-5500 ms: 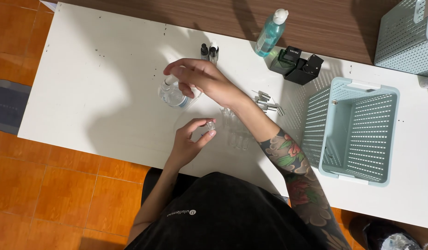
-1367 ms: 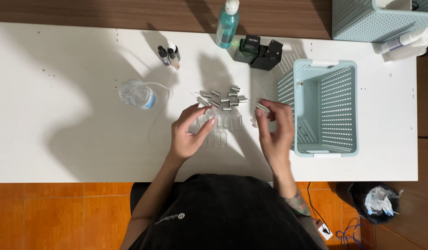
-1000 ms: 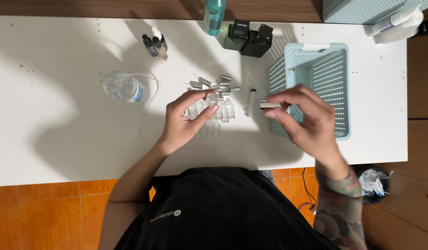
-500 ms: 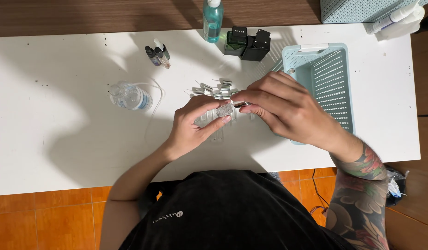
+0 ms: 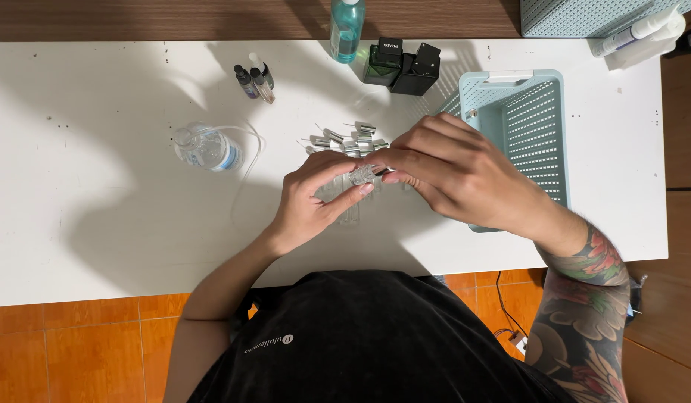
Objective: The person uses a syringe to draw liquid from a bottle and dispenses it into small glass vials. After filling each vial, they place a metal cap on it and set the vial into a light blue basket. The person repeats this process for several vials.
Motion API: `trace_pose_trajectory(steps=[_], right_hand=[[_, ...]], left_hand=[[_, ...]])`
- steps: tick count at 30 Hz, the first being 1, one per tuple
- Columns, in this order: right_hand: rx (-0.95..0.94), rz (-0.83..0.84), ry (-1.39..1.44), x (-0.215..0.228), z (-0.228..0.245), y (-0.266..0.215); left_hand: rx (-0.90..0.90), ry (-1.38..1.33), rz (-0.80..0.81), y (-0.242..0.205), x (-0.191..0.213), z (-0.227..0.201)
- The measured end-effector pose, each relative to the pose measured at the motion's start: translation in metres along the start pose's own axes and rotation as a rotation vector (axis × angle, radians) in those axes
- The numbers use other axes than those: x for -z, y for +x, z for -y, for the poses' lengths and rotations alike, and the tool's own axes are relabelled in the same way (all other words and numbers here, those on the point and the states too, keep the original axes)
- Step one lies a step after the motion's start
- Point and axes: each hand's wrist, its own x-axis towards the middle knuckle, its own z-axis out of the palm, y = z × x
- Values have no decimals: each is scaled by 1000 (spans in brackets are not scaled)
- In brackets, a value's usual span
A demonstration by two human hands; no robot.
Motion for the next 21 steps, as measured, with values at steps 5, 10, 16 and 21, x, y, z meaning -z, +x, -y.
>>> trace_pose_trajectory(steps=[5, 10, 16, 21], right_hand=[[6, 0, -104, -3, -1, 5], [12, 10, -252, -6, -9, 4], [112, 233, 28, 19, -12, 15], [139, 109, -214, 21, -11, 21]], left_hand=[[5, -5, 36, 2, 4, -4], [-47, -11, 61, 4, 5, -6], [-28, -34, 0, 5, 0, -1], [-27, -33, 68, 11, 5, -9]])
